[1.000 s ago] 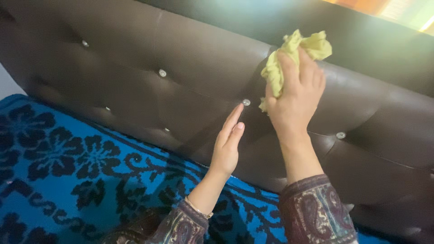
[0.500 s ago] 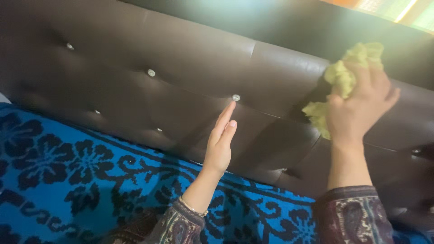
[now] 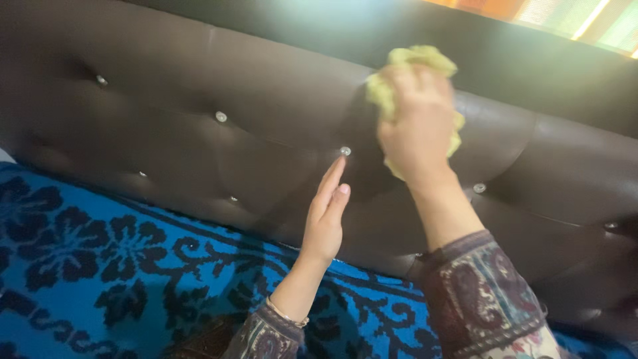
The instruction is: The person wipes a brown tufted headboard with a yellow cloth, moving from the upper surface down to the side edge. The camera follows the wiping motion along the headboard and briefly shows the adjacent patterned carpet.
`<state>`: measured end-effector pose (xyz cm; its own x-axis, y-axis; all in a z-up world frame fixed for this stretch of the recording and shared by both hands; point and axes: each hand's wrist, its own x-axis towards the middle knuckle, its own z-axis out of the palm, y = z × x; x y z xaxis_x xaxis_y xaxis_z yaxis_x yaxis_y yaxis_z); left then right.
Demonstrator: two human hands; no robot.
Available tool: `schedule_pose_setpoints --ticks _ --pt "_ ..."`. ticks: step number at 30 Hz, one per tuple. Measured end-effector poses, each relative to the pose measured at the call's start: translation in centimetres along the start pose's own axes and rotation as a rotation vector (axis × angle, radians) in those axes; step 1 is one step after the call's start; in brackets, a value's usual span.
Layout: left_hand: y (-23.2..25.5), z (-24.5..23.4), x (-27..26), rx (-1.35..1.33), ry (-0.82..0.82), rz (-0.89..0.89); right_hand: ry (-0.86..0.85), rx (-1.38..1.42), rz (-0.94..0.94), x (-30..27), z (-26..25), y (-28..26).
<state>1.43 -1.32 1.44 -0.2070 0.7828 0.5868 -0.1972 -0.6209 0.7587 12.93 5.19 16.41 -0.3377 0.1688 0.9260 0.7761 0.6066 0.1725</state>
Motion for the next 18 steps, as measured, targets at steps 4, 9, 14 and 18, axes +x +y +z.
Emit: schedule_pose_setpoints --ticks 4,9,14,18 --pt "1.6 1.1 0.1 0.288 -0.033 0.131 -0.062 0.02 -0.119 0.6 -0.3 -0.1" --pt "4.5 4.2 1.2 0.656 -0.112 0.428 -0.108 -0.119 -0.09 -0.6 -3.5 3.4" --pt "4.9 9.7 4.5 0.968 -0.196 0.563 -0.1 -0.175 -0.025 -3.2 -7.4 8.5" --pt "3.2 14.6 6.3 1.074 -0.211 0.629 -0.116 -0.222 0.03 -5.5 -10.6 12.3"
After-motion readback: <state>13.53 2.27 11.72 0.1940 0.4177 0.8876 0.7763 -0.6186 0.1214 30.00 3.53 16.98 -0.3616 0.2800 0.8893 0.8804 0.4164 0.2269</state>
